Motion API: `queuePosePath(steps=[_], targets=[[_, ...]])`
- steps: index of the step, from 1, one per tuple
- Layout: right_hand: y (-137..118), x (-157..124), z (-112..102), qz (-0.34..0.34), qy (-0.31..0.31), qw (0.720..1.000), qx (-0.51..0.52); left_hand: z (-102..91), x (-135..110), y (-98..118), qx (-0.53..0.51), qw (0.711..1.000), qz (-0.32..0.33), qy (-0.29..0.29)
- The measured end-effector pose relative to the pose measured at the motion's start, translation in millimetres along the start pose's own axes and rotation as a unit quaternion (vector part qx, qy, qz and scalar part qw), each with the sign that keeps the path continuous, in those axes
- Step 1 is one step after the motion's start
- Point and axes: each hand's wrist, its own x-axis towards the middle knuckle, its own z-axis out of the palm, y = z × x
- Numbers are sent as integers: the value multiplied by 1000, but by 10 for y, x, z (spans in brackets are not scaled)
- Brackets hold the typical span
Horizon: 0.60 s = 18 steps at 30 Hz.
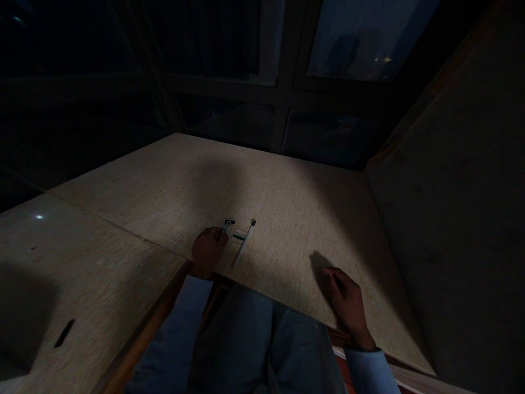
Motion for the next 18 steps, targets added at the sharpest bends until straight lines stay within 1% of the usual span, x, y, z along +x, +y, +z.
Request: queuePosePath(steps=[1,2,3,4,5,6,8,10,12,13,15,16,18], targets=[[-2,1,0,-1,-1,1000,0,-15,-36,39,-69,998,-12,3],[-5,2,0,-3,-4,1000,0,-24,-79,88,-152,988,-31,-6],[-7,2,0,-3,-6,1000,0,-26,-129,149,-246,967,-52,-30],[-10,2,2,-3,-8,1000,-1,-19,-183,219,-341,935,-76,-63],[-13,2,3,-2,-9,1000,-2,-1,-241,297,-425,893,-103,-104],[-16,2,5,-1,-9,1000,-3,29,-302,381,-500,845,-128,-144],[-23,3,9,1,-7,1000,-4,120,-428,559,-602,755,-155,-211],[-28,5,9,-1,-5,1000,0,250,-555,736,-668,685,-158,-245],[-31,8,7,-5,-8,1000,3,403,-674,901,-698,632,-160,-297],[-32,10,7,-8,-9,1000,3,483,-727,975,-699,609,-164,-337],[-30,12,8,-11,-8,1000,-2,636,-809,1097,-688,575,-170,-410],[-27,14,10,-12,-7,1000,-4,706,-838,1142,-681,563,-170,-436],[-19,18,17,-14,-2,1000,-5,824,-869,1195,-673,550,-165,-466]])
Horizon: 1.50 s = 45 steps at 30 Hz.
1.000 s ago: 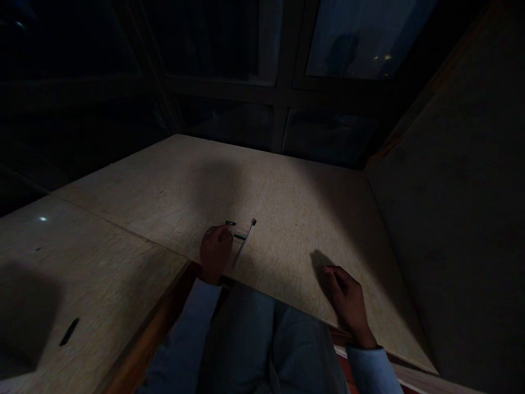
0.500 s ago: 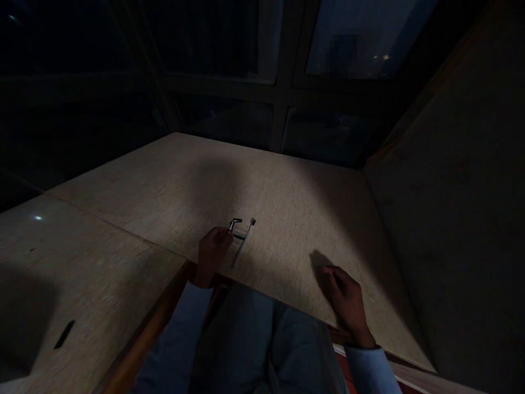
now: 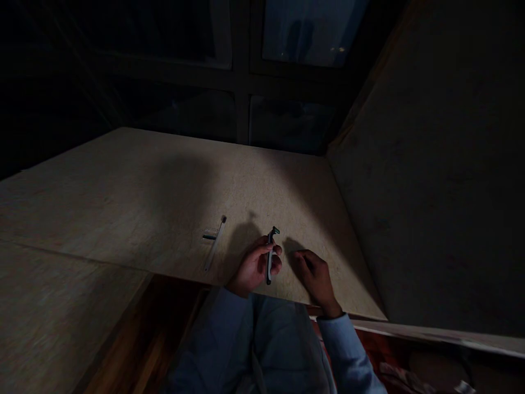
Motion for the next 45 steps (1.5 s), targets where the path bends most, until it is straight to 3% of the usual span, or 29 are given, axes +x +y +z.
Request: queuePosePath(steps=[6,23,28,32,38,45], targets=[[26,9,9,-8,-2,1000,4,-86,99,-74,8,999,-27,-16],[-7,5,2,2,-2,1000,15,-206,22,-168,50,996,-71,-34],[19,-27,-22,15,1,997,69,-144,-27,-175,137,989,-30,-41],[79,-65,-39,15,-3,989,149,-113,-62,-174,216,974,-35,-60],[43,-63,-48,-15,-59,973,221,-84,-62,-139,246,966,-46,-66],[68,-74,-47,-14,-54,966,254,-61,-40,-137,268,960,-52,-56]])
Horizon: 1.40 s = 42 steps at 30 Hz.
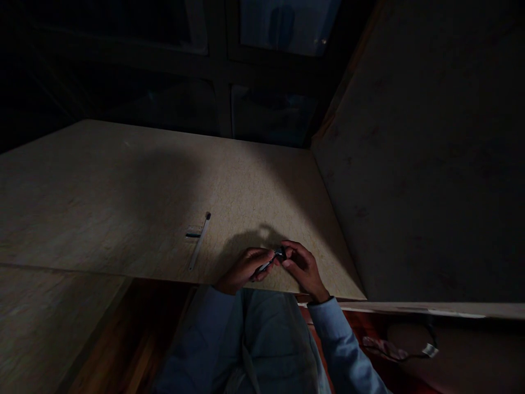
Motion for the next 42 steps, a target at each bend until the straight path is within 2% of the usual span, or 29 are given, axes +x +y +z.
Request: queuePosePath(steps=[7,16,26,36,42], targets=[[-2,-8,-9,-12,-2,999,38,49,12,13,29,999,-11,8],[3,5,-24,14,4,997,71,96,17,42,56,998,-19,19],[56,-17,-47,45,-15,996,74,114,17,57,64,997,-10,32],[37,-15,-48,38,-21,995,85,127,28,55,79,996,10,38],[34,-21,-40,34,-19,996,82,133,16,71,75,996,-4,44]])
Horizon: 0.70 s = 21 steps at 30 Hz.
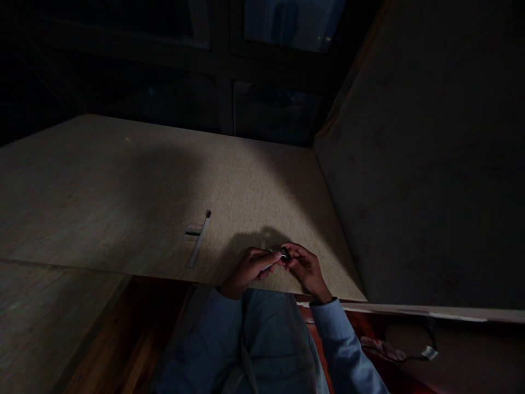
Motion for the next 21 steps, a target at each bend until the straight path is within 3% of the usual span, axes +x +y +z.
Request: queuePosePath(steps=[21], targets=[[-74,-92,31,9,-10,999,31,-35,-25,12,10,1000,-6,-11]])
